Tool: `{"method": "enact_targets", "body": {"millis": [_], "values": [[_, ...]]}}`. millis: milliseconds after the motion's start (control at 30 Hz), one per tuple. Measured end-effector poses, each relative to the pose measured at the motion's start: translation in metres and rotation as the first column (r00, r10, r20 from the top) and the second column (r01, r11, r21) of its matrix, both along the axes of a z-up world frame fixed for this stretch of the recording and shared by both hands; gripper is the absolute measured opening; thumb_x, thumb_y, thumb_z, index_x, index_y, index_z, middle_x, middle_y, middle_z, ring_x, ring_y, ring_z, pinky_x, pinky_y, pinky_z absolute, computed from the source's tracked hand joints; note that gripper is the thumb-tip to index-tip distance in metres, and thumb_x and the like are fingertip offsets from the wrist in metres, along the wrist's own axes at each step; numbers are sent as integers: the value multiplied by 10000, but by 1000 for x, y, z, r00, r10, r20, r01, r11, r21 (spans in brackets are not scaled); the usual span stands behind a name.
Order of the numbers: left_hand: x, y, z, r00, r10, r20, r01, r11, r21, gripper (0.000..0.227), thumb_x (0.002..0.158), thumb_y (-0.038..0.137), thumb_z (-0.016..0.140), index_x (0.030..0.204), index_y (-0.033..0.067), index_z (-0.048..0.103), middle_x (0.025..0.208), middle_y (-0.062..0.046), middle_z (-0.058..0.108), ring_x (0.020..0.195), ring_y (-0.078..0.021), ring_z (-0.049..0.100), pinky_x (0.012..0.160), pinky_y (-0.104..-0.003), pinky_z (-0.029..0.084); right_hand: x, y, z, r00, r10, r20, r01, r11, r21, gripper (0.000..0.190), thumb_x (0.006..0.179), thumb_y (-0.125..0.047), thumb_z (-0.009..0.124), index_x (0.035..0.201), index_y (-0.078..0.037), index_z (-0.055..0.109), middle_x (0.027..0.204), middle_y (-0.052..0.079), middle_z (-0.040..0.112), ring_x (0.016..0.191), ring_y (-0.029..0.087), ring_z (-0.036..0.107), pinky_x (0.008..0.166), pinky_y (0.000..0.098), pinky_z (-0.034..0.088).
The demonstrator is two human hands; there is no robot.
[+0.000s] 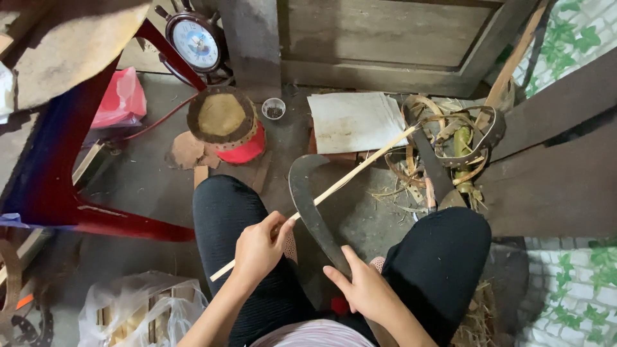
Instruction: Smoothing and shaving thin wooden sticks using a large knife.
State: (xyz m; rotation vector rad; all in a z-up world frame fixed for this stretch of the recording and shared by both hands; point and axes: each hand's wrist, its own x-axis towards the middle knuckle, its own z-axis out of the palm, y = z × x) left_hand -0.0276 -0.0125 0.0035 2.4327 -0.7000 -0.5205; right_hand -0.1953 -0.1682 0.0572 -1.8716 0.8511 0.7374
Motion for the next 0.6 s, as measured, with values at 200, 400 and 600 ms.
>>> {"method": "enact_targets", "body": {"millis": [200, 400, 600], "values": [[-11, 11, -6, 1000, 11, 19, -11, 1000, 19, 295, 1011, 451, 597, 869, 194, 621, 587, -5, 628, 591, -254, 660, 545, -396, 440, -5, 3, -49, 983, 104, 152, -83, 987, -139, 752, 991, -625, 438, 1541, -133, 294, 1304, 217, 660, 1207, 405, 642, 967, 470, 512], [-18, 23, -16, 1000, 26, 7, -26, 998, 64, 282, 1004, 465, 582, 880, 223, 656, 624, 0, 682, 658, -278, 691, 582, -409, 470, -13, 10, -64, 973, 152, 171, -126, 980, -154, 656, 1011, -567, 464, 1488, -140, 321, 1083, 193, 740, 946, 388, 730, 794, 458, 550], [-25, 21, -21, 1000, -11, 22, 11, 999, 33, 288, 1007, 466, 576, 828, 254, 653, 582, 26, 672, 616, -263, 694, 555, -410, 465, -5, 11, -35, 974, 96, 203, -46, 970, -238, 701, 938, -635, 507, 1506, -266, 329, 1222, 155, 730, 1069, 422, 718, 883, 525, 551]]}}
